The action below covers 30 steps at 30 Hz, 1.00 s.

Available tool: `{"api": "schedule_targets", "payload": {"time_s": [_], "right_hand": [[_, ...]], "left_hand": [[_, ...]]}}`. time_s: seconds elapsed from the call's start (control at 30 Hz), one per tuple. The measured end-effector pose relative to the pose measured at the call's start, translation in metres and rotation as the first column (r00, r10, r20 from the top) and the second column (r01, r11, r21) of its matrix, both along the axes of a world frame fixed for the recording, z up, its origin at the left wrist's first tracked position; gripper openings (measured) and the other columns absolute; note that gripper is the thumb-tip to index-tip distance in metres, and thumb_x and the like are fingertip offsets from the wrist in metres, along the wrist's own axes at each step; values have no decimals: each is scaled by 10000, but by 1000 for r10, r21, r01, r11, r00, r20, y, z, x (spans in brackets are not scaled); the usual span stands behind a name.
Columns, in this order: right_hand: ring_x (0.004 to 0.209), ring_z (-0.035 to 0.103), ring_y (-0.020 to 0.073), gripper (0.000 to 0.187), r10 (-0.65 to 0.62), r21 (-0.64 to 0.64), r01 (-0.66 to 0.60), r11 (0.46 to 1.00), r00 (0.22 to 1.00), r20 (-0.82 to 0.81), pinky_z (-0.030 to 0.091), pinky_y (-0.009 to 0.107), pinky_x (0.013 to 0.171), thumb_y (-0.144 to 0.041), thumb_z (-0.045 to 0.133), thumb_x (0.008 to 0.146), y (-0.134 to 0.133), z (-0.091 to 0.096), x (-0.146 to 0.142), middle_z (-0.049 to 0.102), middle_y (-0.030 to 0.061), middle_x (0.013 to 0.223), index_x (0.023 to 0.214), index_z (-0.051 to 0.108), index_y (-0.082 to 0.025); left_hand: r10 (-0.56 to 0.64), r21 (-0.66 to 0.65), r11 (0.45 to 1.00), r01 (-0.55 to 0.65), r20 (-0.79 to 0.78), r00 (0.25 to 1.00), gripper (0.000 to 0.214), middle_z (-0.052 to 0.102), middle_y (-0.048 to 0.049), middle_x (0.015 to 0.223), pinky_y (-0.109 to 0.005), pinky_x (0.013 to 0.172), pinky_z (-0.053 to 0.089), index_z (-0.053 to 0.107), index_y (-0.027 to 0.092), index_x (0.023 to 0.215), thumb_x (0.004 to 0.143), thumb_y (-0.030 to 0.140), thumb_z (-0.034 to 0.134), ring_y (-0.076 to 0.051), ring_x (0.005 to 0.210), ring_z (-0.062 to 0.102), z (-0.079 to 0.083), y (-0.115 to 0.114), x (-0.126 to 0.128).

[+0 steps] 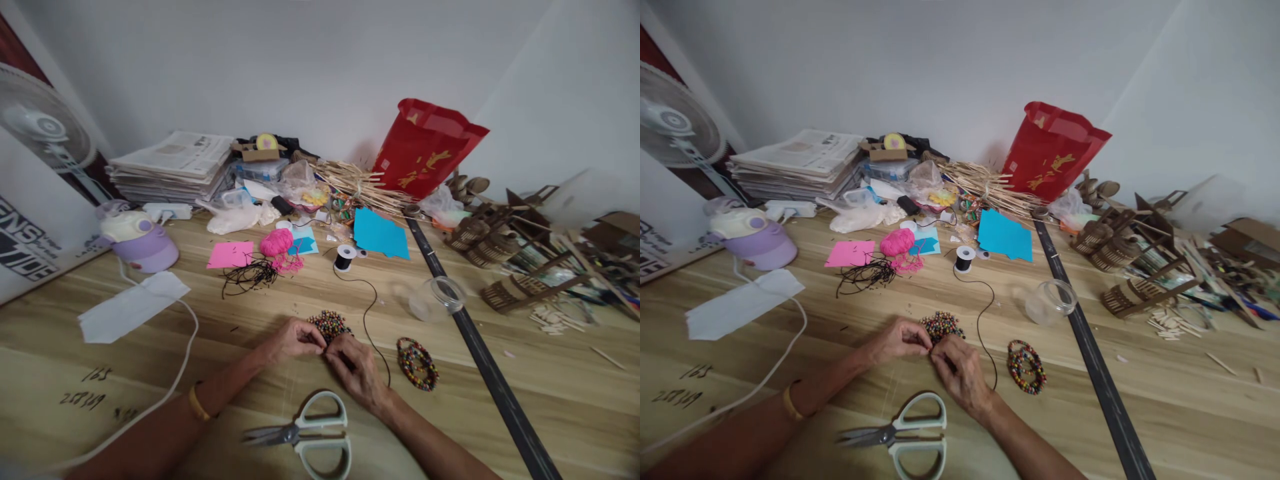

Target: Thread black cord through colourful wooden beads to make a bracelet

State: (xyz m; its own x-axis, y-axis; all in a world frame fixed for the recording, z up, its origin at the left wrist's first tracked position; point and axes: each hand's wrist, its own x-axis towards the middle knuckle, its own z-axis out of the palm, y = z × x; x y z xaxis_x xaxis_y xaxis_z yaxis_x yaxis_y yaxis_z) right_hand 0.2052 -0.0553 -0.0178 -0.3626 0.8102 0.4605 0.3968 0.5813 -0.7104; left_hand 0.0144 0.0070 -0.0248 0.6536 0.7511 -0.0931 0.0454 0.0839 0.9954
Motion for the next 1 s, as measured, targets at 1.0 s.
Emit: {"api": "schedule_targets", "payload": {"time_s": [1.0], "right_hand": [[653, 547, 143, 166, -72, -101, 63, 993, 993, -98, 442, 233, 592, -294, 490, 932, -3, 3, -1, 588, 29, 728, 832, 574, -191]], "left_hand": [[10, -109, 994, -3, 61, 998, 307, 663, -21, 612, -191, 562, 396, 670, 96, 640, 553, 337, 839, -87, 559, 549, 4, -1, 2]]}}
